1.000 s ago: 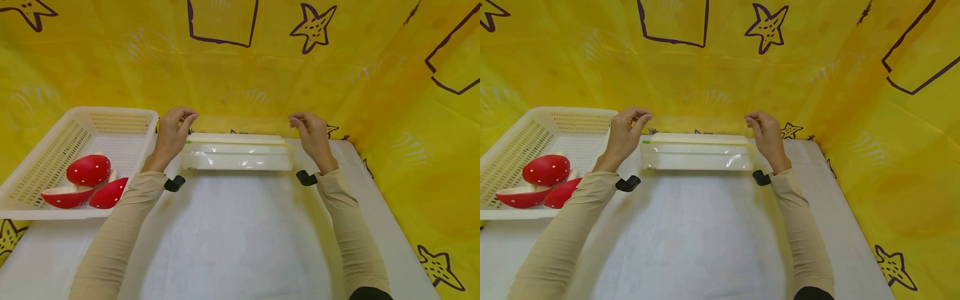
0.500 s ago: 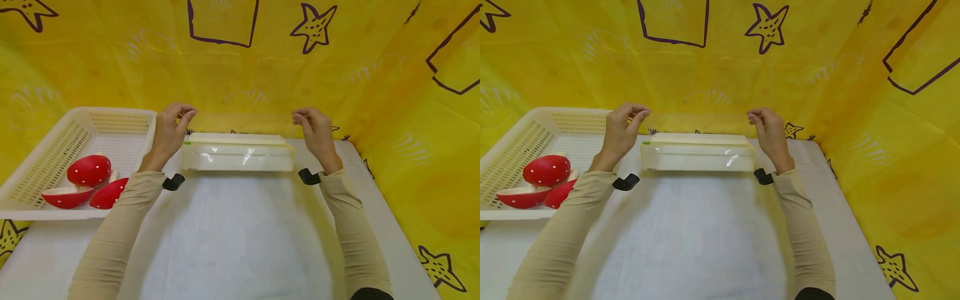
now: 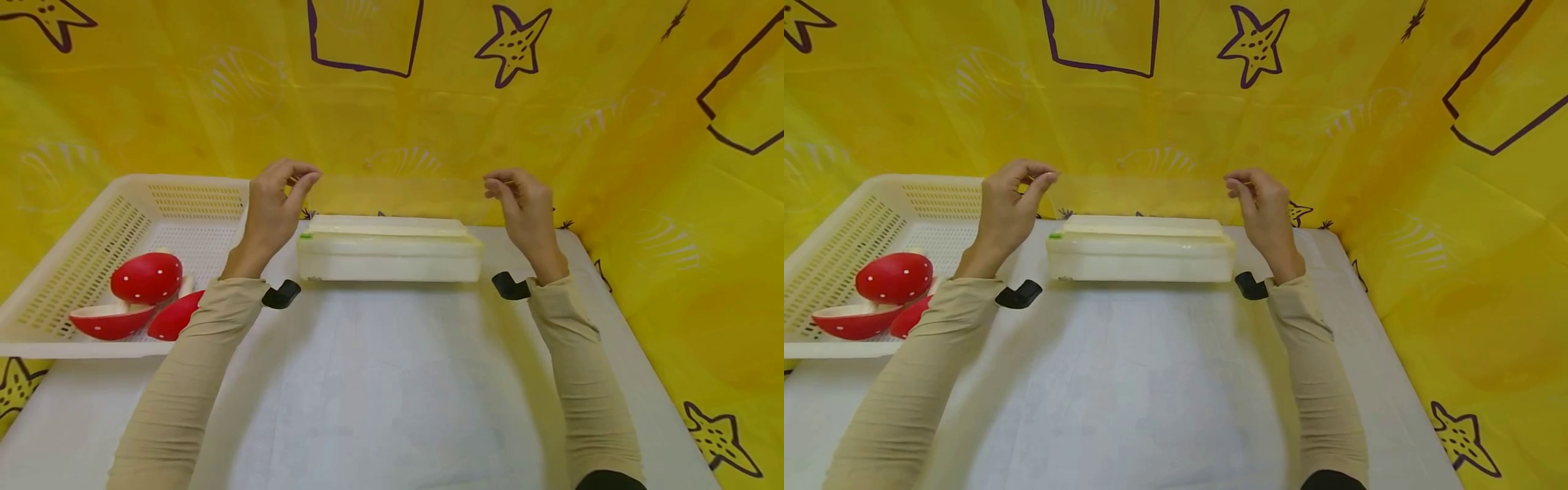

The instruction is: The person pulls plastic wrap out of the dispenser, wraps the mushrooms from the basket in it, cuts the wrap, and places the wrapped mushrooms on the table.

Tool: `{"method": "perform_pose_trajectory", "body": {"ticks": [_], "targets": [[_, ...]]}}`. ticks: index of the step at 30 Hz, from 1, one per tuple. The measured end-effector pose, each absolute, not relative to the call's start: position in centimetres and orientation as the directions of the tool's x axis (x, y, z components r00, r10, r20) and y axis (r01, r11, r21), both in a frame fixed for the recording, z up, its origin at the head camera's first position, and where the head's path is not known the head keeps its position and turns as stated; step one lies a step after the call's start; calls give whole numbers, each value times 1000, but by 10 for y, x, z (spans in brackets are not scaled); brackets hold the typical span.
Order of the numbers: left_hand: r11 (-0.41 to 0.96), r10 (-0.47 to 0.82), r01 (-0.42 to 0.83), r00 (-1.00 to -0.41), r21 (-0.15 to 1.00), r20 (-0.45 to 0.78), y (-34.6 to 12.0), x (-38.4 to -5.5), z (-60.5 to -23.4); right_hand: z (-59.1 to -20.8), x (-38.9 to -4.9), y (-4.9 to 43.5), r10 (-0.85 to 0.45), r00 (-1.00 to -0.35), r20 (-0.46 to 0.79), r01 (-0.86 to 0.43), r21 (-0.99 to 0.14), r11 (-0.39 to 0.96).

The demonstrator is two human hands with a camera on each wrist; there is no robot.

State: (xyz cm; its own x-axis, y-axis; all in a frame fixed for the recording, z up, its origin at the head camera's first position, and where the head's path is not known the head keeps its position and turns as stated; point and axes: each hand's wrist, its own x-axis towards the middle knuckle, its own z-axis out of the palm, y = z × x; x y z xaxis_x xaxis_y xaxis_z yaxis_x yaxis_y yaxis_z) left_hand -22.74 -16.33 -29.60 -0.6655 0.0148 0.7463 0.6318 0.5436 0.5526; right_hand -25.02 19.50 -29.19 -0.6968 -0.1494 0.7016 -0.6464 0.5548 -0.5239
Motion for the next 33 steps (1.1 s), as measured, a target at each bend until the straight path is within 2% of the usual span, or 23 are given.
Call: {"method": "perform_pose_trajectory", "body": {"ticks": [13, 33], "targets": [[541, 11, 655, -633, 527, 774, -162, -223, -287, -284, -245, 197, -140, -674, 725, -656, -501, 565], [541, 15, 666, -618, 513, 786, -160, -222, -279, -275, -242, 198, -133, -655, 744, -672, -492, 554]]}}
